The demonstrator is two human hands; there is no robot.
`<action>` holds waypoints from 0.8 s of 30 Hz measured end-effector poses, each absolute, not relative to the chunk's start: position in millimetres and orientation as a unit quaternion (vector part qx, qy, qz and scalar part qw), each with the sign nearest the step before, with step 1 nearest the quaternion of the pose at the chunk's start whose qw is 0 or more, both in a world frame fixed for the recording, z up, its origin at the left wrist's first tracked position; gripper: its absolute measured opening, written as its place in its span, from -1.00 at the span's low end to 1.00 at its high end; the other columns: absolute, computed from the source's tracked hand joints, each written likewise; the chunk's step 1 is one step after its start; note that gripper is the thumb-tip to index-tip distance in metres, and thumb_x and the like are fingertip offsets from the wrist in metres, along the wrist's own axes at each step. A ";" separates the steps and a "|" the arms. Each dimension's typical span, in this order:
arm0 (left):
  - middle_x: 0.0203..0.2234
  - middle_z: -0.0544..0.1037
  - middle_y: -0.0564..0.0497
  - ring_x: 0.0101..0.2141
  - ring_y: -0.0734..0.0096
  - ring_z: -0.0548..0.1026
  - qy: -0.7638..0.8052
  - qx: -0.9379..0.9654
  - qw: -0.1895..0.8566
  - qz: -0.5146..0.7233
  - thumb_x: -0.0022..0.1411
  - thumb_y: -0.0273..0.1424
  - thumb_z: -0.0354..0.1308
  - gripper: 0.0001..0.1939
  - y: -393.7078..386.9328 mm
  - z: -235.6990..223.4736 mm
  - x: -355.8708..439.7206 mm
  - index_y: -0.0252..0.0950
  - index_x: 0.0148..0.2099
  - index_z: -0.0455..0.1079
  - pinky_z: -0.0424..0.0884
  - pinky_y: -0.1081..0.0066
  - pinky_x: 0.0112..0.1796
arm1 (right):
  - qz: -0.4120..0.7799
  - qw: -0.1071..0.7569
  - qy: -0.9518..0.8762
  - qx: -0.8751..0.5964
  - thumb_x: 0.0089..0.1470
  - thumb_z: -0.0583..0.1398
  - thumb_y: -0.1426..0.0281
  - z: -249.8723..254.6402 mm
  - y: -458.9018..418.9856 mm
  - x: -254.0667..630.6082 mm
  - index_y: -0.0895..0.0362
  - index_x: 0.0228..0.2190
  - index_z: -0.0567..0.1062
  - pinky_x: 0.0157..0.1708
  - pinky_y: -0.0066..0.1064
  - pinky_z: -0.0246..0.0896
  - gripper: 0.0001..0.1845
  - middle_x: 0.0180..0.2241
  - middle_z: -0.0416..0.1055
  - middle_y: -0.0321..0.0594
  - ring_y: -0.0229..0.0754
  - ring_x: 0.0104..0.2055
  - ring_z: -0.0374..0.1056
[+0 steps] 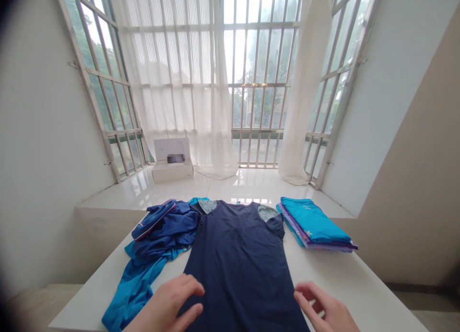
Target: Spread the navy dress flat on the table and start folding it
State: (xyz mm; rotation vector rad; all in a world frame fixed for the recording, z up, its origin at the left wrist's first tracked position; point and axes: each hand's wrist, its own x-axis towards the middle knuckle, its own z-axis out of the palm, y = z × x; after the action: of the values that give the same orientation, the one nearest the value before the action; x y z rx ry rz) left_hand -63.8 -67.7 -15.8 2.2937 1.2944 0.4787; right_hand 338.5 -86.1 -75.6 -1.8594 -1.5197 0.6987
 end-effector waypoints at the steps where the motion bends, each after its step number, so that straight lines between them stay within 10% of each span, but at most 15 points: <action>1: -0.15 0.56 0.05 -0.11 0.28 0.50 0.458 0.849 0.196 0.174 0.27 -0.33 0.15 -0.84 -52.9 -10.6 -47.5 -0.11 -0.10 0.48 0.37 0.42 -0.06 | 0.242 0.317 -0.591 -0.701 0.00 0.15 -0.05 -69.9 -59.9 336.0 -0.08 -0.28 0.58 -0.27 -0.31 0.43 -0.59 -0.26 0.61 -0.18 -0.01 -0.24 0.52; 11: 0.12 0.41 -0.21 0.17 0.04 0.28 0.450 0.884 0.071 0.102 0.31 -0.18 0.10 -0.45 114.9 -30.0 69.5 -0.33 0.26 0.24 0.25 0.13 0.15 | -0.024 0.138 -0.590 -0.795 0.20 0.03 0.28 -75.1 107.4 297.5 0.34 0.16 0.28 -0.05 0.09 0.29 -0.43 0.03 0.34 0.33 0.31 0.00 0.42; 19: 0.31 0.19 -0.33 0.28 -0.39 0.06 0.594 0.791 0.117 0.088 0.36 -0.03 -0.14 -0.30 186.4 -70.2 87.4 -0.37 0.37 0.09 0.07 -0.40 0.12 | -0.044 0.137 -0.555 -0.819 0.28 -0.05 0.19 -104.7 115.5 313.4 0.21 0.21 0.20 -0.14 -0.13 0.34 -0.43 0.01 0.32 0.17 0.17 -0.05 0.45; 24: 0.38 0.08 -0.23 0.35 -0.37 -0.12 0.619 0.770 0.079 0.129 0.36 0.07 -0.25 -0.28 188.5 -100.9 81.4 -0.22 0.38 0.14 -0.22 -0.39 0.19 | -0.018 0.139 -0.587 -0.798 0.27 -0.08 0.24 -106.7 118.5 314.3 0.16 0.20 0.22 -0.21 -0.12 0.34 -0.46 -0.12 0.41 0.05 0.14 -0.18 0.49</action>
State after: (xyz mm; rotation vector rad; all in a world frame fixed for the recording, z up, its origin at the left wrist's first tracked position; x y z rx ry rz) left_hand 81.4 188.5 -100.9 2.3062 1.8542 0.3868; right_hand 314.3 118.5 -106.7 -2.3057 -1.6957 -0.0532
